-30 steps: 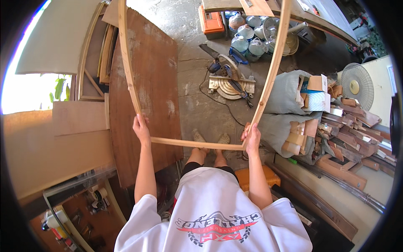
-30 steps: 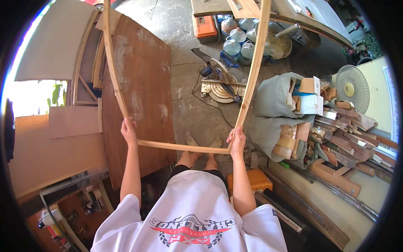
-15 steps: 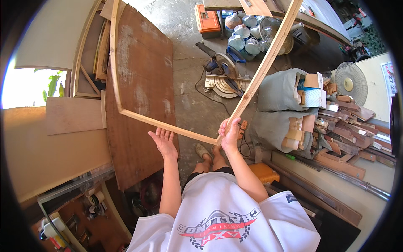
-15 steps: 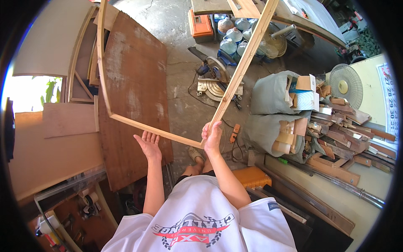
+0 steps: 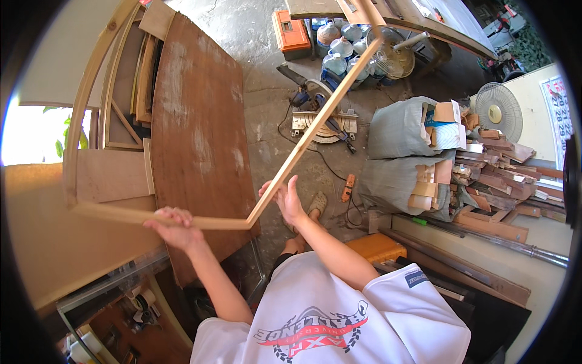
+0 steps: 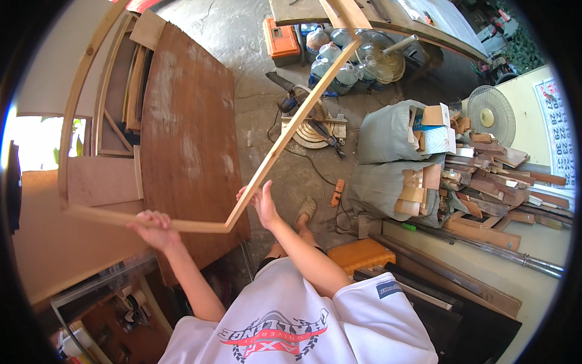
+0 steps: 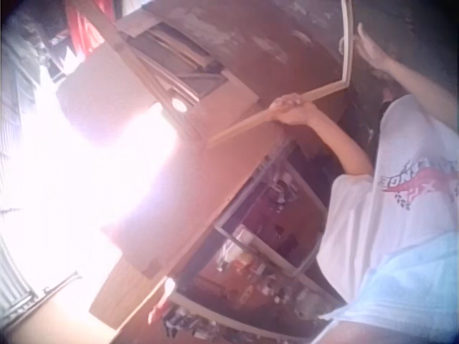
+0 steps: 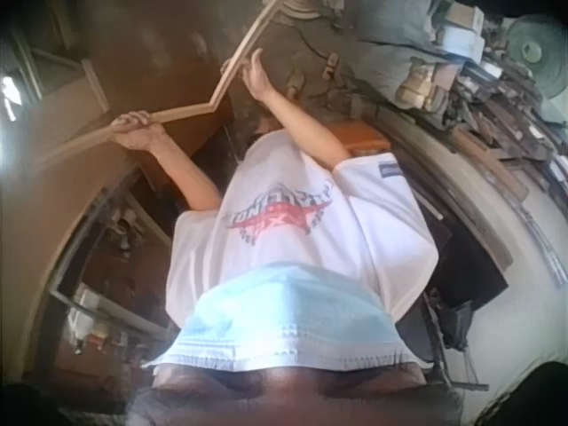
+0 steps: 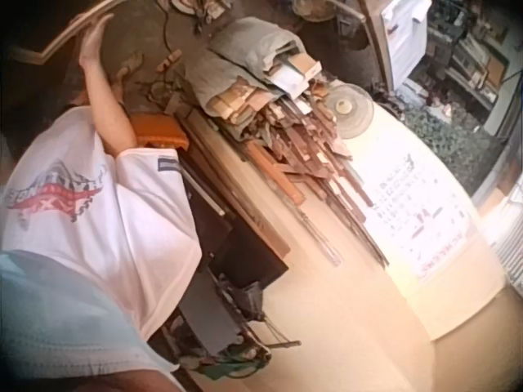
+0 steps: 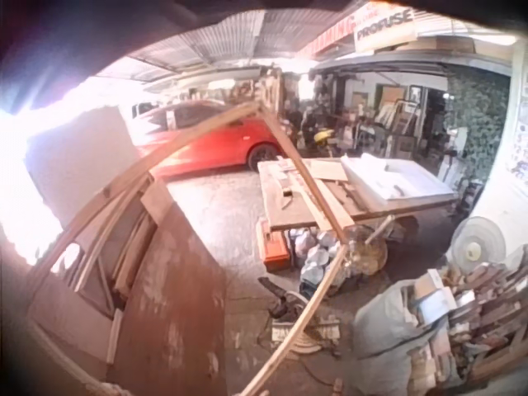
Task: The person measures and marks wooden pieces using a tape measure, pencil, and speed square, then assembles them into a rectangular frame. They plug in a miter saw and position the frame on the saw base, preparing for cutting.
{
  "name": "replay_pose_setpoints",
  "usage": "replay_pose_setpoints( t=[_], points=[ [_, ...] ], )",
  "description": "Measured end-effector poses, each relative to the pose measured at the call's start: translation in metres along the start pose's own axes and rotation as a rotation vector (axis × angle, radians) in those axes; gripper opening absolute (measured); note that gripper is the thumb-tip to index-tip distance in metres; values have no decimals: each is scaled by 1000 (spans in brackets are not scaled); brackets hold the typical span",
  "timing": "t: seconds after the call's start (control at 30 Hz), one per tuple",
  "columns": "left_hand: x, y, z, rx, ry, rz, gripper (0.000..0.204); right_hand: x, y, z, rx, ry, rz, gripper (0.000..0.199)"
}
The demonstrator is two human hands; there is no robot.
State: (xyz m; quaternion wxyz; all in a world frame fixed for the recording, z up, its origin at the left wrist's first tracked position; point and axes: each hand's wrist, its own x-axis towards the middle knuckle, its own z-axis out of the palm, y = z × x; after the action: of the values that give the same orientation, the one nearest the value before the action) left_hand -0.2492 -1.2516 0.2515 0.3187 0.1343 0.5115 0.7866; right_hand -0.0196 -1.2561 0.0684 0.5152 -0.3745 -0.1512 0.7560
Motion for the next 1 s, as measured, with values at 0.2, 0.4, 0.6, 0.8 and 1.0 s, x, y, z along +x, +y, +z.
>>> replay_pose_setpoints(
  t=[0.2, 0.4, 0.6, 0.8, 1.0],
  points=[
    [-4, 52, -48, 330, 54, 296, 57, -29, 15, -178, -753, 208, 508, 55],
    [7, 29, -52, 666, 144, 390, 51, -90, -31, -331, -965, 540, 542, 45],
    [18, -19, 11, 869, 269, 441, 47, -37, -42, -425, -1387, 687, 475, 47],
    [55, -126, 42, 1123, 216, 465, 41, 116, -34, -496, -1467, 618, 449, 53],
    [112, -208, 28, 1338, 133, 652, 42, 265, 2, -608, -1542, 713, 376, 62]
  ],
)
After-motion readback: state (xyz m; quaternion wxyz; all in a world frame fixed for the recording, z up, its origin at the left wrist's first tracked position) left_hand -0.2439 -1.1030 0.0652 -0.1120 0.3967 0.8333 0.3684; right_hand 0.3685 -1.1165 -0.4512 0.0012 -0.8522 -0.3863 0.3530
